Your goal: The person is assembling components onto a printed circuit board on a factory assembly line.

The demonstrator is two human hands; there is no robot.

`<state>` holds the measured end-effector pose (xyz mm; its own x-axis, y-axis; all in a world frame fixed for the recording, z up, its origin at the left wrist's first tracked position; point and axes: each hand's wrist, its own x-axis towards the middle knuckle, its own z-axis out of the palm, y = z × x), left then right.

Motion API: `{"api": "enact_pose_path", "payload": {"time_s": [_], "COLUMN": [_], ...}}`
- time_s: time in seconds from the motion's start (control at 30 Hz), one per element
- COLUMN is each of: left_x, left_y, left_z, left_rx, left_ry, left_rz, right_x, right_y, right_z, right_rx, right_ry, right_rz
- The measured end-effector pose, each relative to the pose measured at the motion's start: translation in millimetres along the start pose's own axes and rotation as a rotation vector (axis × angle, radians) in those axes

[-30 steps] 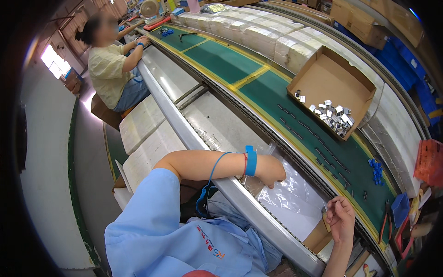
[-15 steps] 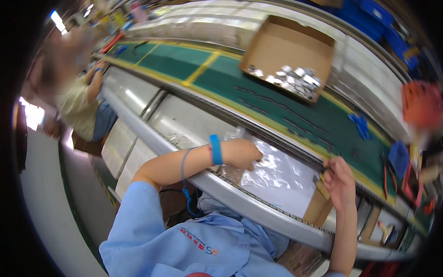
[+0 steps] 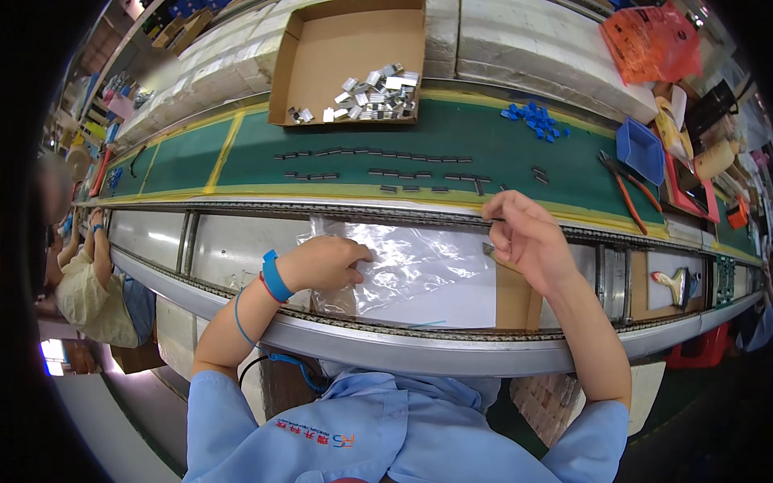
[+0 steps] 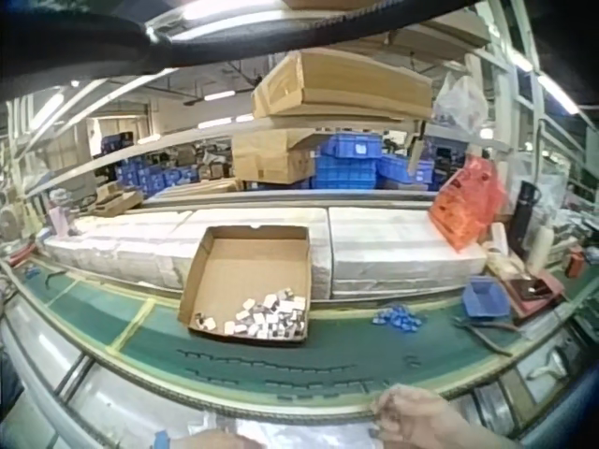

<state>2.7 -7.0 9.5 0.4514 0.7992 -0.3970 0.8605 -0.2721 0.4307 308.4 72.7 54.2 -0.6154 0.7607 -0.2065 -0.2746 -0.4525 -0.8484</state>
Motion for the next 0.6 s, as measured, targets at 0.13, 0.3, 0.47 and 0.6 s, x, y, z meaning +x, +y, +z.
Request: {"api": "enact_pose_path", "payload": {"time_s": [0.13, 0.3, 0.47, 0.6], "left_x": [-0.9, 0.7, -0.7, 1.0], "left_y": [0.1, 0.3, 4.3, 6.6], "left_z": [-0.6, -1.3, -3.9, -6.2], "left_rx": [-0.036, -0.037, -0.042, -0.039], "left_ry": [-0.002, -0.006, 0.077, 0.152], "left_rz": [0.004, -0.002, 0.055, 0.111], "right_x": [0.2, 2.5, -7.6, -0.2], "right_y": [-4.6, -3.3, -11.1, -0.3], "right_z": [-1.0, -11.9, 1.7, -6.1], "right_rx": [0.064, 0.033, 0.11, 0.036], "right_ry": [-0.069, 0.043, -0.035, 0.059], "right_rz": [-0.023, 0.009, -0.097, 0.025]}}
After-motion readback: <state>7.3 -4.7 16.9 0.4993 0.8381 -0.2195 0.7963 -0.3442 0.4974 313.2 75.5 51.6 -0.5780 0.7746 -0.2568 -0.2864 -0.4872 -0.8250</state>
